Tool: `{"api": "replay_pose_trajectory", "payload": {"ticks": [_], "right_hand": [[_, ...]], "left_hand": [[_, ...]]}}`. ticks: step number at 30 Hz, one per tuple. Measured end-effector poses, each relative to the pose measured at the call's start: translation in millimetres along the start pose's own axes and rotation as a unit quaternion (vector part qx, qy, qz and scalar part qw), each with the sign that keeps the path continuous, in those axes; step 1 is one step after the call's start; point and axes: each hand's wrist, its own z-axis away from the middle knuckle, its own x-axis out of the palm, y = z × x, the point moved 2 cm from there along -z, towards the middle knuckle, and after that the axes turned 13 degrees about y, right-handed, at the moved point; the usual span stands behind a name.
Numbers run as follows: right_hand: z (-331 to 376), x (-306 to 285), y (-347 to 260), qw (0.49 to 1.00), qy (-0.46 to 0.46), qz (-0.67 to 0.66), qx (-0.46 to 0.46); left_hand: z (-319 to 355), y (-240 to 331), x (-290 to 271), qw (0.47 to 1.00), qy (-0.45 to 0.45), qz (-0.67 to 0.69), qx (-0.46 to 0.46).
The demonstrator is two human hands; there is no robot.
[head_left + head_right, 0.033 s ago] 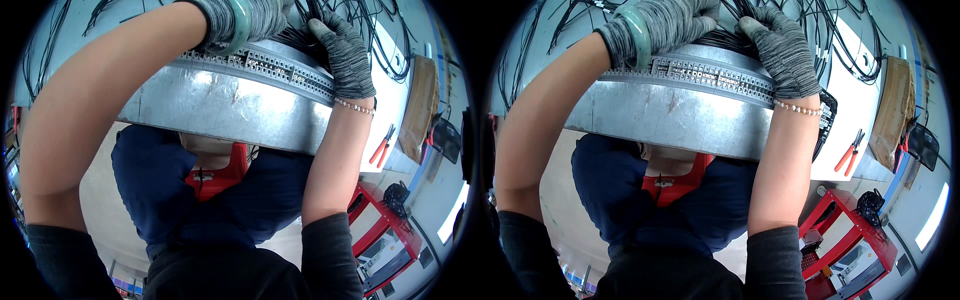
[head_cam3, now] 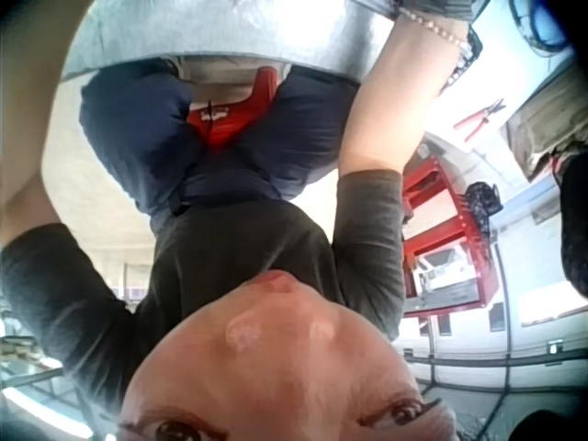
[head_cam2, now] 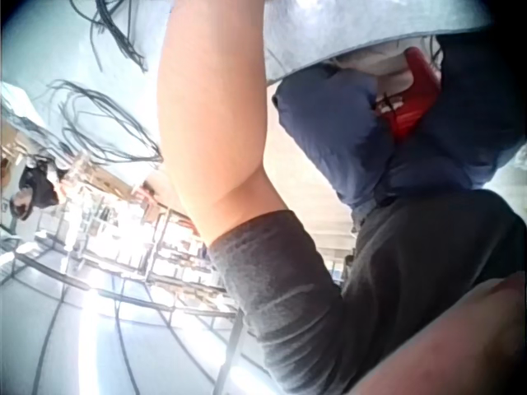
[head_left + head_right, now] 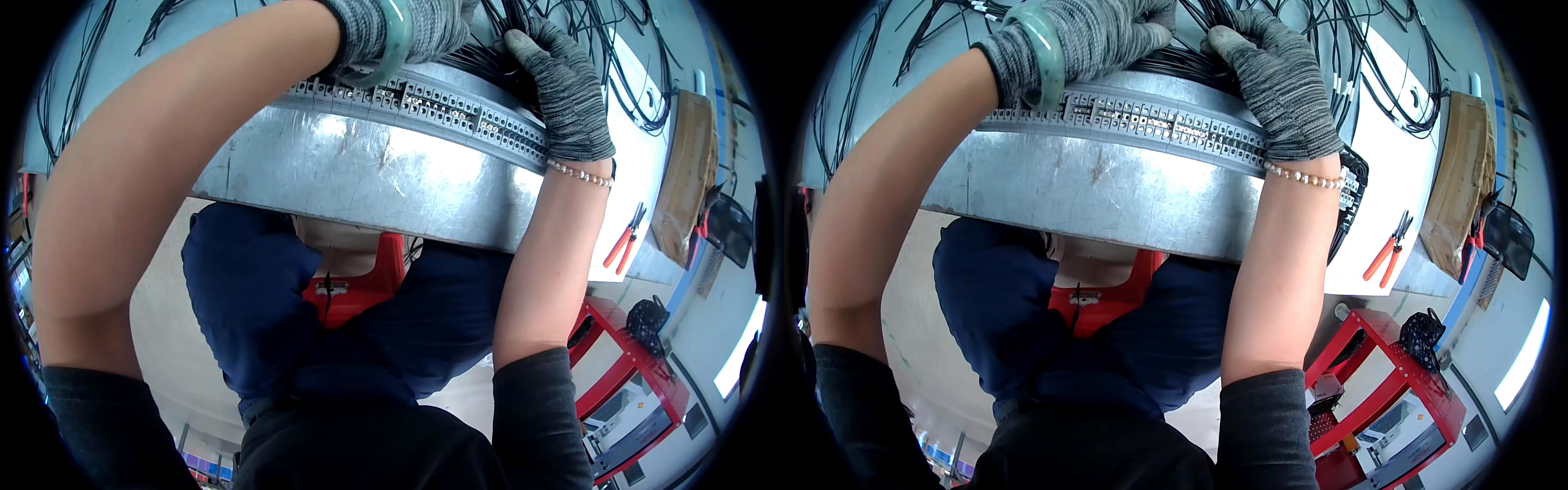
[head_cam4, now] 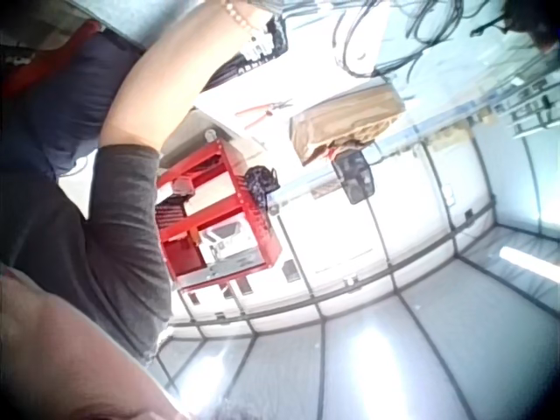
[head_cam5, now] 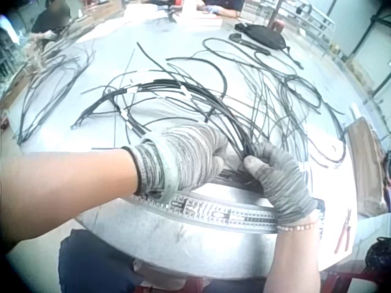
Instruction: The person sits at a metal workbench and repeatedly picks up black wires, aligns them, and places them into a long gray terminal block. The person wears gloves and continues the repetitive insertion process throughout the clip.
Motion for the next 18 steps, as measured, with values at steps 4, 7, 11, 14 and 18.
{"api": "replay_pose_trajectory", "payload": {"ticks": [4,7,11,14,18], "right_hand": [[0.2,1.0,-2.1,1.0,-0.006,-0.012,-0.002],[1.5,2.3,-5.2,0.998,-0.013,-0.059,0.002],[-1.9,-1.1,3.7,0.994,-0.03,-0.098,0.034],[-2.9,-1.7,6.2,0.993,-0.01,-0.1,0.065],[4.6,0.2,-0.8,0.999,-0.001,-0.018,-0.034]], "left_hand": [[-8.6,-6.8,3.9,0.999,-0.019,-0.043,-0.015],[-1.4,-7.6,3.9,0.998,0.063,0.006,0.002],[-1.0,1.2,-6.1,0.998,0.054,0.002,-0.045],[-1.0,1.4,-6.7,0.998,0.055,-0.006,-0.04],[1.5,2.3,-6.7,0.997,0.066,0.016,0.024]]}}
